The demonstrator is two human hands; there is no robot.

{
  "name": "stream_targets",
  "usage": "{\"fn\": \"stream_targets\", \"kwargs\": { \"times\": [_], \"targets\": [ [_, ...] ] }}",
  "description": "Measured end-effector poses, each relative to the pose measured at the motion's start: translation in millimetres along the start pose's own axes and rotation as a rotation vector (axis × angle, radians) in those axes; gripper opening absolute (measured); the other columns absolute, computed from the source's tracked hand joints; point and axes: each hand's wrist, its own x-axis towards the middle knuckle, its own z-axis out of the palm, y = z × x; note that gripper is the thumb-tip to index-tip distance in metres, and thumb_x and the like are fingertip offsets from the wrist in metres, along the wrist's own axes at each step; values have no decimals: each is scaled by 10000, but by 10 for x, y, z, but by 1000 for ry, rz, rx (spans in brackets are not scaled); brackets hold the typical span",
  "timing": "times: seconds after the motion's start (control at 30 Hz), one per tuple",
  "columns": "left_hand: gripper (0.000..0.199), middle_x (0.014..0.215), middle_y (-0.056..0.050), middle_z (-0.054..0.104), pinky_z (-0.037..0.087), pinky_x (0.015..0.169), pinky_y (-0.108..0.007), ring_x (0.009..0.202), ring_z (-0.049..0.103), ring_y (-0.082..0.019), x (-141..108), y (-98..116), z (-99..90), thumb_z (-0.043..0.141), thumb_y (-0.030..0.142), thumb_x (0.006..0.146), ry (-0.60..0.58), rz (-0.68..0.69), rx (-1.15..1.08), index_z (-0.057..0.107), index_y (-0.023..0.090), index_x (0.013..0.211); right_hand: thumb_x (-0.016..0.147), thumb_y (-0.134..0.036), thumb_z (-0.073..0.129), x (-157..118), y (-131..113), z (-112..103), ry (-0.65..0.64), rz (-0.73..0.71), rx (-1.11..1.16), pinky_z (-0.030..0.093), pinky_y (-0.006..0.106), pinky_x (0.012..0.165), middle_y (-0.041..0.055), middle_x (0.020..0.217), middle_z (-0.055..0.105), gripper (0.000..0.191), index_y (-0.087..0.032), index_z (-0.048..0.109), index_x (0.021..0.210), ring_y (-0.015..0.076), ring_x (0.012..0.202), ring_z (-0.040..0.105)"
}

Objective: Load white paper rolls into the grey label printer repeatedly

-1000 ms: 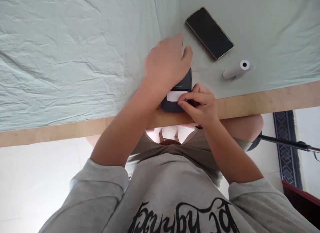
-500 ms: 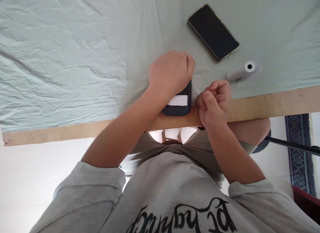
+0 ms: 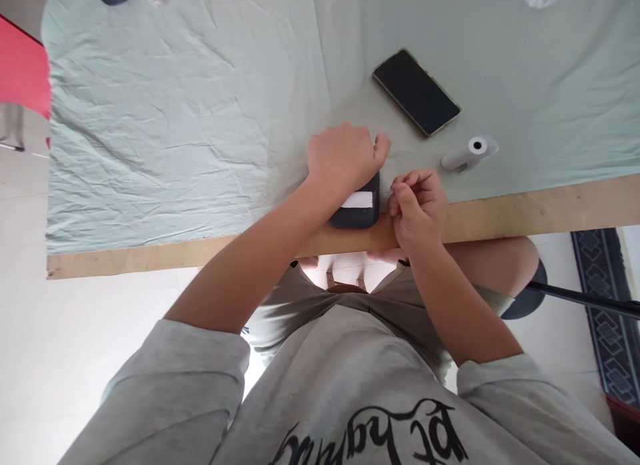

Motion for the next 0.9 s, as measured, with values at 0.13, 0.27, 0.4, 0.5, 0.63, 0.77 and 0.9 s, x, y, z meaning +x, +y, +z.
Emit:
{"fn": "stream_targets", "kwargs": {
  "times": [0.13,0.27,0.4,0.5,0.63,0.77,0.9],
  "targets": [
    [333,906,-83,716,536,970,-539,979,696,-318,-16,-115,-112,456,421,1050,45,21,-209,639,254,827,884,-670,718,-17,-80,-6,-4,112,-45,391,207,437,-61,671,612,469,-237,559,802,51,450,461],
    [411,1469,-112,616,404,1246,-457,1397,562,-271,-381,-396,-289,444,423,1047,28,114,-308,613,193,1344,889,-656,726,-24,-91,-18,-2,113,-33,426,206,461,-53,709,653,454,-231,589,804,48,463,492],
    [763,1716,-197,354,325,1314,-523,1597,351,-346,-916,-629,-324,432,580,1028,-159,24,-281,392,76,1599,840,-595,810,-16,-78,5,51,73,1,409,185,457,-60,788,658,426,-236,581,827,26,477,471],
    [866,1700,-231,373,323,1316,-529,1591,360,-366,-1129,-687,-210,537,571,971,-177,80,-238,349,38,1627,915,-538,738,16,-93,28,64,133,-110,362,175,439,-48,773,619,340,-232,604,852,41,524,495],
    [964,1689,-243,398,350,1290,-577,1577,388,-403,-1169,-717,-40,651,612,922,-95,128,-171,321,68,1646,892,-348,730,127,-87,36,19,265,-296,385,158,448,-16,1006,673,267,-261,649,1131,50,629,579],
    [1146,1716,-251,350,360,1279,-594,1585,374,-439,-1172,-771,67,790,669,825,-47,183,-116,254,128,1681,924,-323,647,228,-20,-7,-105,337,-263,447,174,465,15,1218,704,340,-294,635,1263,47,612,571],
    [1182,1702,-275,363,385,1274,-583,1570,402,-444,-1201,-797,119,822,677,809,-33,197,-85,267,90,1672,988,-331,570,241,28,-66,-231,182,-344,582,233,691,27,1478,645,427,-361,590,1413,137,1020,708]
  ]
}}
